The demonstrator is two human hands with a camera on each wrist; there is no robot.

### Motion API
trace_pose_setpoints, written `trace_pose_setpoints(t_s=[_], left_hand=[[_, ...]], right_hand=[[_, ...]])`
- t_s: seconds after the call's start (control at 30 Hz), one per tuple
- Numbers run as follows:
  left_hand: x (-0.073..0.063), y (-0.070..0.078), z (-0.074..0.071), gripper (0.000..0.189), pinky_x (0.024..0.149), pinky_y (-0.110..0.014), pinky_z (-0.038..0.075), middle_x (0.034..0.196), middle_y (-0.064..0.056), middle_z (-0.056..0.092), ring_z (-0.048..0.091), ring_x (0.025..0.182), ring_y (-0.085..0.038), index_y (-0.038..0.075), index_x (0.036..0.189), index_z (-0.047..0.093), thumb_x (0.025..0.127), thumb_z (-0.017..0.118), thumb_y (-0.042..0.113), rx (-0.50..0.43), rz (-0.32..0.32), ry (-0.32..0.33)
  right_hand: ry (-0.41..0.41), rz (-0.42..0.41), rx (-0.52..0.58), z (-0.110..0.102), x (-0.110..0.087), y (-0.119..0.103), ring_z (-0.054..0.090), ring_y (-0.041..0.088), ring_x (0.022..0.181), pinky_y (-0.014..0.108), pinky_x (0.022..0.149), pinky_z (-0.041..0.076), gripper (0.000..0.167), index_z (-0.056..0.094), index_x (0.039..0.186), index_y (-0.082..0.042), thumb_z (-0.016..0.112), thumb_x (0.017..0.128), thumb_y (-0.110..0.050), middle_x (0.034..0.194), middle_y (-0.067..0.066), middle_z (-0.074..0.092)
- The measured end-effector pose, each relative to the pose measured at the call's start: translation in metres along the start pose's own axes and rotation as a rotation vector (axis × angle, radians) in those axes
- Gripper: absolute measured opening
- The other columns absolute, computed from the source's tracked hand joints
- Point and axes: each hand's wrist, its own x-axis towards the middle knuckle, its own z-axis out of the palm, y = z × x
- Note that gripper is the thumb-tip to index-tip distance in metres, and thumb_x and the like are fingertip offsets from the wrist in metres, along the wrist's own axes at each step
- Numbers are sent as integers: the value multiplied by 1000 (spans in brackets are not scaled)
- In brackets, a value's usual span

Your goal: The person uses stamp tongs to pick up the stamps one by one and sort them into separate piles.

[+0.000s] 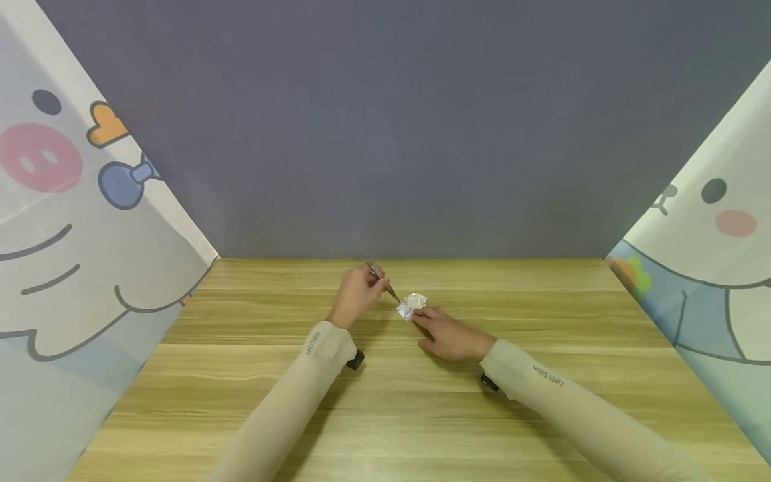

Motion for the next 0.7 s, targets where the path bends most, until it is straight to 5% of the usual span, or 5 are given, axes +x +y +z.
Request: trace_pose_setpoints(t_s=[0.33, 0.7], left_hand=[[12, 3, 22, 7, 55, -24, 52, 79, -2, 69, 64, 65, -10, 8, 90, 63, 93, 63, 14, 13, -39, -11], [17, 0, 29, 8, 46, -26, 47, 72, -1, 65, 59, 55, -10, 8, 89, 62, 94, 62, 15, 40, -77, 1]], right_hand=[[-11, 16, 14, 1, 2, 0, 23, 30, 138, 43, 109, 28, 57, 33, 144, 2, 51, 99, -27, 150, 13, 28], [-4, 21, 28, 0, 0, -1, 22, 31, 138, 43, 109, 26, 58, 33, 144, 3, 52, 98, -27, 150, 15, 27]])
